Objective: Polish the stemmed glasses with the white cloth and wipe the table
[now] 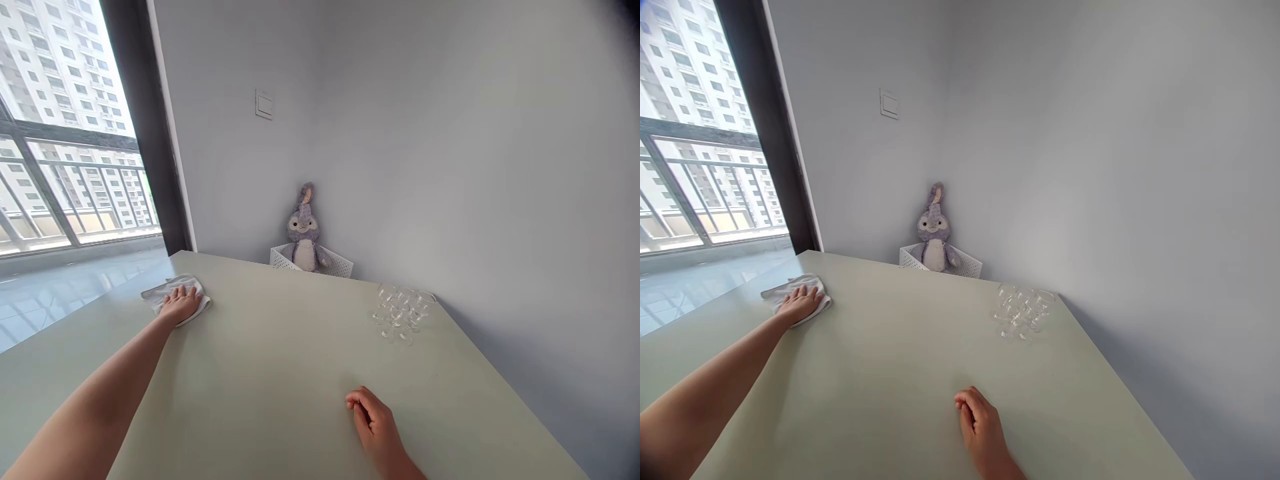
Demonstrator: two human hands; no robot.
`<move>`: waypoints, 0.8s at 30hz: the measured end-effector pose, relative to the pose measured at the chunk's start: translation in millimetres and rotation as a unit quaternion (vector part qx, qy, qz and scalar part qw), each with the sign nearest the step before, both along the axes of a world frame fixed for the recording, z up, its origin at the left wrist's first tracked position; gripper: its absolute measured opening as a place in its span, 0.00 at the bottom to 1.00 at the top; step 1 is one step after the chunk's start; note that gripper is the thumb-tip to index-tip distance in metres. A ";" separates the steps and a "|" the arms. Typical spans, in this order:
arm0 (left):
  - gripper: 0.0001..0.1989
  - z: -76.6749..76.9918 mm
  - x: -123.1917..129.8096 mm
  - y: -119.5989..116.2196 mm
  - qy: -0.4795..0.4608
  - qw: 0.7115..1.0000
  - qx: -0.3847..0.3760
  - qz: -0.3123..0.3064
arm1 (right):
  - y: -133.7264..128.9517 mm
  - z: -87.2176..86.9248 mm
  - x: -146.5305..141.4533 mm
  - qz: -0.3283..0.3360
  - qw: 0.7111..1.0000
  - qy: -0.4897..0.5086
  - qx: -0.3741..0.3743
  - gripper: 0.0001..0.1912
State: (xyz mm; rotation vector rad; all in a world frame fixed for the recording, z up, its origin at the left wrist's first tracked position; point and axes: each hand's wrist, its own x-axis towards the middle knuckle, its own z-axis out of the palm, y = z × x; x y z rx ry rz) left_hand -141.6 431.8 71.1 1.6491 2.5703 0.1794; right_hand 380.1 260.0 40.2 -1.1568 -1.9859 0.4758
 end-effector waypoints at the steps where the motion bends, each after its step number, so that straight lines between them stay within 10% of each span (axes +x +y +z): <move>1: 0.30 1.1 -7.6 -7.6 -0.003 1.000 -0.003 0.018 | -0.2 -0.2 0.3 0.001 1.000 -0.002 0.001 0.11; 13: 0.31 -1.0 -12.9 -73.5 0.015 0.993 0.003 0.120 | 0.1 5.3 -4.9 0.014 1.000 0.002 0.009 0.11; 24: 0.30 -18.6 151.8 -112.4 0.056 0.986 0.015 -0.158 | -0.1 10.7 -7.5 0.006 0.999 0.021 0.027 0.12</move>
